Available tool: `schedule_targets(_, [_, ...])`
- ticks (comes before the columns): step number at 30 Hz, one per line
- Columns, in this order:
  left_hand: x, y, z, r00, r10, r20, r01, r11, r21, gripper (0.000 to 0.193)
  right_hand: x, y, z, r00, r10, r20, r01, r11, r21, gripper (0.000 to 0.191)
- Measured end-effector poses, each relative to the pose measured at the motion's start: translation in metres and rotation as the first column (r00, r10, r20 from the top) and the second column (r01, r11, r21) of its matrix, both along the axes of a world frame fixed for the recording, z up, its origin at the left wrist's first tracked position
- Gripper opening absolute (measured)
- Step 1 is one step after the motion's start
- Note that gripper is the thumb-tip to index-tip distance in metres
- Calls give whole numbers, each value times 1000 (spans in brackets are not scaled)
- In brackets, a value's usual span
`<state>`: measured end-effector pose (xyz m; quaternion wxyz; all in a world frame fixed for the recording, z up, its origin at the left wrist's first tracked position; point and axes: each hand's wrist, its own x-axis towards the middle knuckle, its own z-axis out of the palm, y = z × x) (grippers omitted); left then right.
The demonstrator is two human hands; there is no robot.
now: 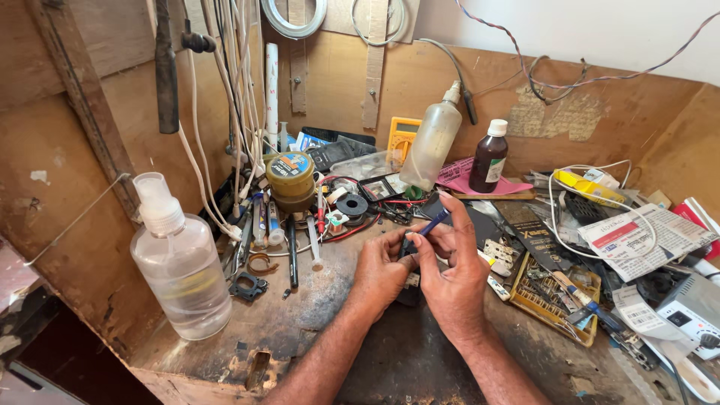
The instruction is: The person disassembles a small black electronic device using a screwdriver, removes the back cover, and exposes the internal circuit board. They then use a multimeter to test the board's components.
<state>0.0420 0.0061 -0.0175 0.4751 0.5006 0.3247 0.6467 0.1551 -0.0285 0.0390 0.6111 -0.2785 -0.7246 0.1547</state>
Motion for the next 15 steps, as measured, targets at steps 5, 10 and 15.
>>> schedule_targets(5, [1, 1, -1, 1000, 19, -18, -20, 999, -49, 35, 4, 2, 0, 995, 53, -79, -56, 998, -38, 70])
schedule_targets(10, [2, 2, -2, 1000, 17, -22, -18, 996, -91, 34, 3, 6, 2, 989, -87, -121, 85, 996, -23, 65])
schedule_targets(15, [3, 2, -2, 1000, -2, 9, 3, 995, -104, 36, 3, -1, 4, 979, 87, -182, -97, 994, -47, 58])
